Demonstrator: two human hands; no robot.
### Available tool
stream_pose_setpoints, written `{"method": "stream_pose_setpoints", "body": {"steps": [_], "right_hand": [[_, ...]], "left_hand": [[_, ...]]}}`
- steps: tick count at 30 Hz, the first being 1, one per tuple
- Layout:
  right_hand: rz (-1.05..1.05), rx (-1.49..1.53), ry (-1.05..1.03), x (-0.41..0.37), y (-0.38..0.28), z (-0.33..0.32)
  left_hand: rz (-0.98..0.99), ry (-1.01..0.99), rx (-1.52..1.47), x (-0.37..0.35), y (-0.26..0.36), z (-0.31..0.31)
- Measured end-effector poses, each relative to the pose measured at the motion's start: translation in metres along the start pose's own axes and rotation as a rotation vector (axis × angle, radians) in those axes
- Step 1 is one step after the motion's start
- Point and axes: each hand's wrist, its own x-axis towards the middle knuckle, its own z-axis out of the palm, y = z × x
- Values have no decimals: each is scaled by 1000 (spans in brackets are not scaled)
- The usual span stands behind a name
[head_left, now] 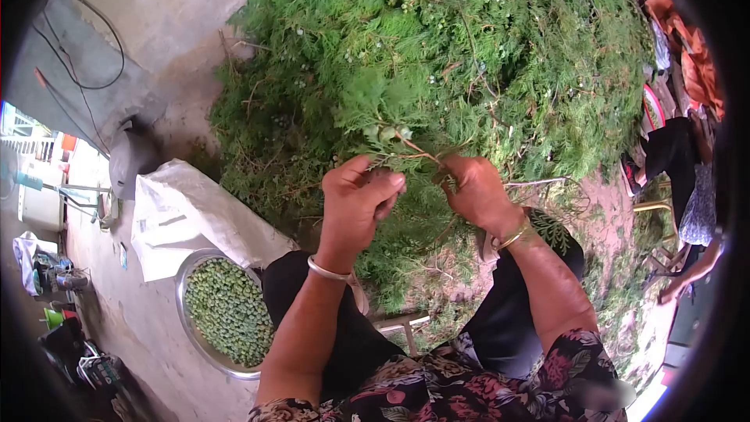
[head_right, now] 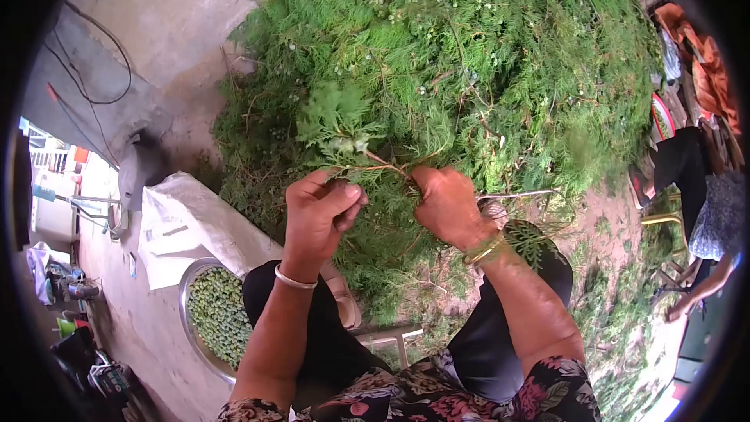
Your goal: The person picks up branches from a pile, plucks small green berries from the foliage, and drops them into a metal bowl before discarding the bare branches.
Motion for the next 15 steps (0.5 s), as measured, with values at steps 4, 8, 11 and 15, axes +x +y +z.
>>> {"method": "stream_pose_setpoints", "body": {"steps": [4, 8, 11, 15], "right_hand": [[-15, -105, 3, 1, -4, 2], [-79, -59, 6, 3, -8, -3], [3, 40, 11, 1, -6, -2], [17, 21, 107, 3, 4, -1]], "left_hand": [[22, 10, 41, -1, -3, 2], [-10, 228, -48, -3, 3, -3], [40, 313, -179, 3, 1, -27], [134, 270, -309, 3, 18, -43]]}}
